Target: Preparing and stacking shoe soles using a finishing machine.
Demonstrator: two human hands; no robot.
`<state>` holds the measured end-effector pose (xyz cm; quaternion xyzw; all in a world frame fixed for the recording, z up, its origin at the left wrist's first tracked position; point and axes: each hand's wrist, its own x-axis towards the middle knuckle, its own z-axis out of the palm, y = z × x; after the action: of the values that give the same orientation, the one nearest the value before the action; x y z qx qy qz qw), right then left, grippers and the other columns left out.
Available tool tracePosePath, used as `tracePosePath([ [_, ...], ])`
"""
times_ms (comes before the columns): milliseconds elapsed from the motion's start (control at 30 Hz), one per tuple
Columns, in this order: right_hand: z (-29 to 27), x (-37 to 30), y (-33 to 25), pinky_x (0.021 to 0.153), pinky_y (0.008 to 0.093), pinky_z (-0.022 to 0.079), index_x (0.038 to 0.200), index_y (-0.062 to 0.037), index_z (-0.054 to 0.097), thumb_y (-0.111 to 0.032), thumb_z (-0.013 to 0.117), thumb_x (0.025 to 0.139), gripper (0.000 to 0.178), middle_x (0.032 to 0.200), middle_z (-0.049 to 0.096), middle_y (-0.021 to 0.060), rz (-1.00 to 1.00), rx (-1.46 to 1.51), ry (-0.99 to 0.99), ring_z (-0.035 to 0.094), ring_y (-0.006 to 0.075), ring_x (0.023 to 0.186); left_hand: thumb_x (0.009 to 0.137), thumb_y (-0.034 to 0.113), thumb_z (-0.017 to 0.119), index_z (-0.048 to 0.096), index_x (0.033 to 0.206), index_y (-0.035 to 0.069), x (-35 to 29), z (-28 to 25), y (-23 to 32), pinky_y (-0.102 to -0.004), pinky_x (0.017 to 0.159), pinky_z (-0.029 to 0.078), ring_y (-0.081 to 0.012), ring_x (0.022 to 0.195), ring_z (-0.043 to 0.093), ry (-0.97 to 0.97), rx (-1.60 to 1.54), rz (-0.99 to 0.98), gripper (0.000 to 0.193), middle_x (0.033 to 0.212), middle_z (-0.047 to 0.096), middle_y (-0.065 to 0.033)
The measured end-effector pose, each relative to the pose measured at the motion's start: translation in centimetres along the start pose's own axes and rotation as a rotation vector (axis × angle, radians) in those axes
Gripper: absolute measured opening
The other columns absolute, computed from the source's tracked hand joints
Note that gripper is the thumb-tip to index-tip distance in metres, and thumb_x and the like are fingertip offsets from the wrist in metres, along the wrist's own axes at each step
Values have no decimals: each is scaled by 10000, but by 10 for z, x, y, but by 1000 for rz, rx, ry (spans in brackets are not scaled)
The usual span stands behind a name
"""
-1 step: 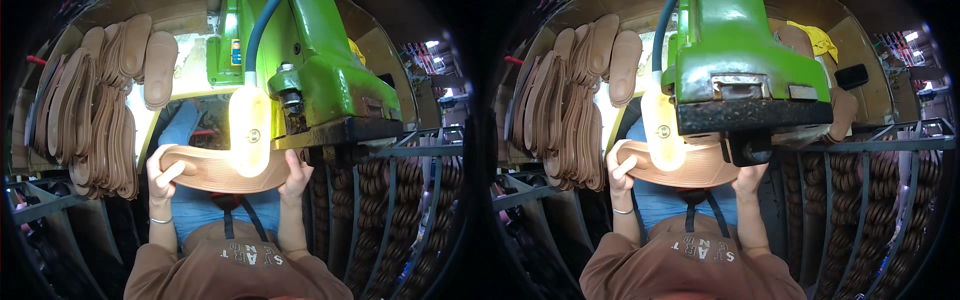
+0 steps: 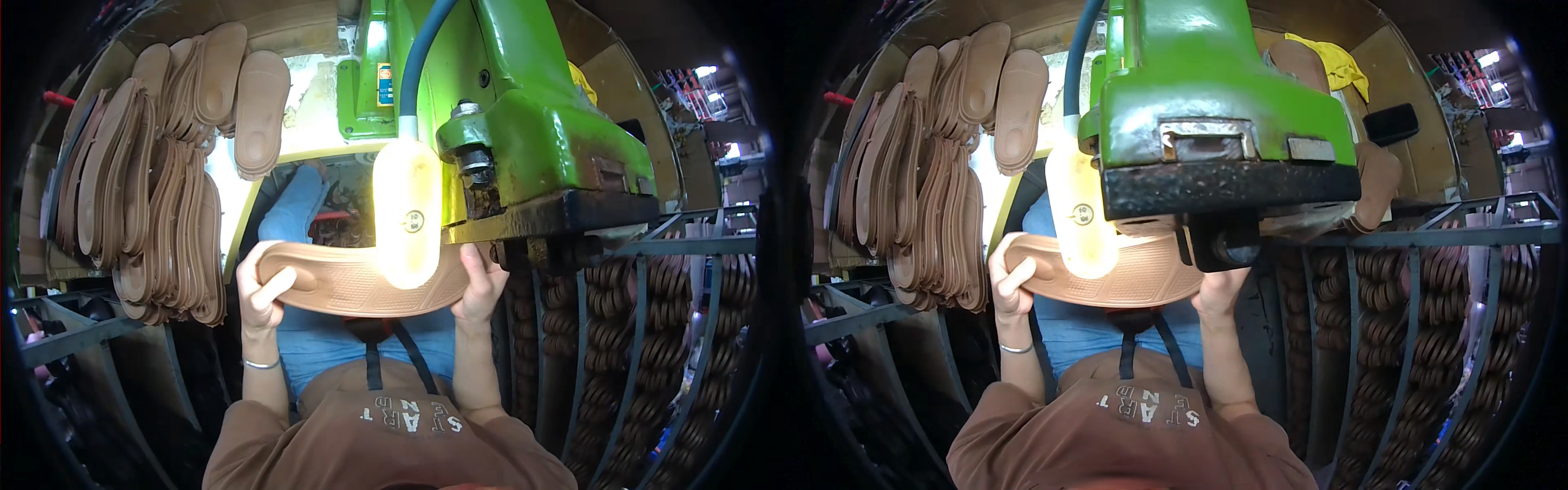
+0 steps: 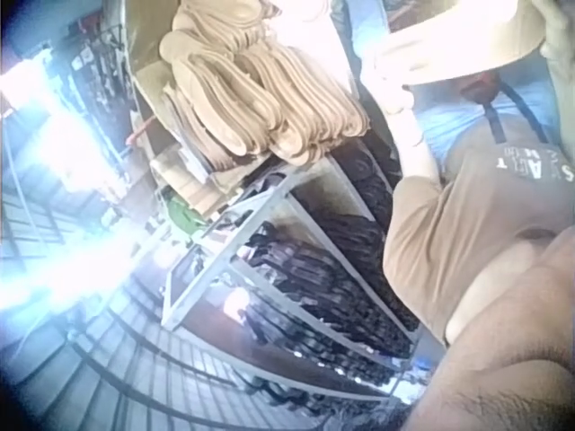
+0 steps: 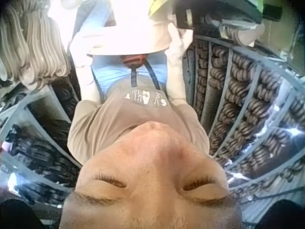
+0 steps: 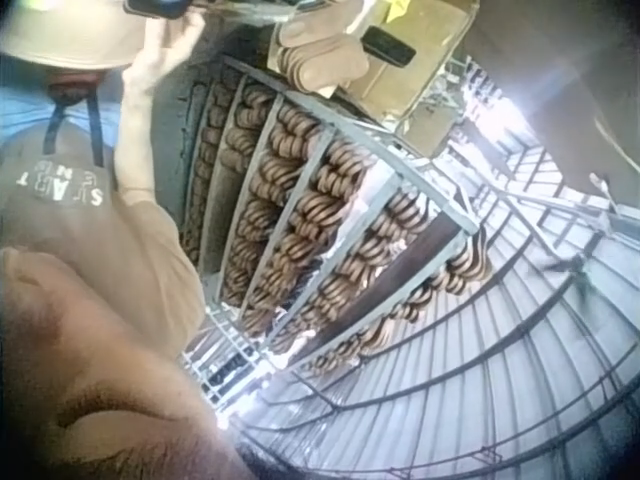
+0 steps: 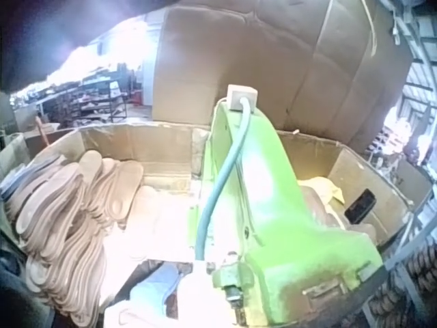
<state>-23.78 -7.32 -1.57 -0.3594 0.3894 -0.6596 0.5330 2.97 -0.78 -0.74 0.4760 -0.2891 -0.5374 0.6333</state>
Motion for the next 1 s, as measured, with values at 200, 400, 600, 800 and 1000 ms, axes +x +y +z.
tracePosePath([
  [200, 21, -1, -10, 879, 303, 460, 1170, 52, 494, 49, 599, 782, 402, 1084, 588, 123, 6, -163, -189, 583, 184, 980, 705, 99, 723, 562, 912, -41, -52, -35, -29, -281, 738, 511, -177, 761, 647, -26, -55, -126, 298, 867, 660, -145],
  [400, 27, 11, -18, 770, 249, 487, 982, 30, 611, 68, 681, 714, 280, 954, 638, 56, 117, -183, -327, 613, 129, 846, 764, 162, 727, 609, 1089, -8, -33, 32, -26, -285, 739, 513, -149, 762, 657, -585, 623, -21, 386, 904, 691, -116],
  [600, -3, -13, -11, 811, 275, 482, 1099, 35, 552, -45, 735, 724, 425, 1007, 631, 91, 130, -314, -193, 609, 154, 909, 836, 155, 657, 626, 995, 1, 6, 126, -37, -254, 674, 456, -99, 736, 559, -314, 524, 147, 224, 791, 629, -64],
  [800, -83, -123, 0, 857, 280, 478, 1140, 77, 547, -36, 705, 783, 407, 1088, 619, 124, 696, -309, -437, 598, 164, 971, 871, 91, 614, 614, 1017, -30, -10, 133, -62, -221, 683, 457, -68, 751, 549, -199, 396, 117, 191, 839, 621, -28],
  [1000, -129, -116, -43, 720, 246, 506, 958, 45, 568, 1, 711, 729, 274, 931, 655, 125, 534, -176, -159, 629, 130, 797, 866, 24, 603, 592, 1008, -50, -16, 132, -60, -191, 616, 405, -42, 687, 499, -141, 68, 18, 161, 800, 579, 10],
])
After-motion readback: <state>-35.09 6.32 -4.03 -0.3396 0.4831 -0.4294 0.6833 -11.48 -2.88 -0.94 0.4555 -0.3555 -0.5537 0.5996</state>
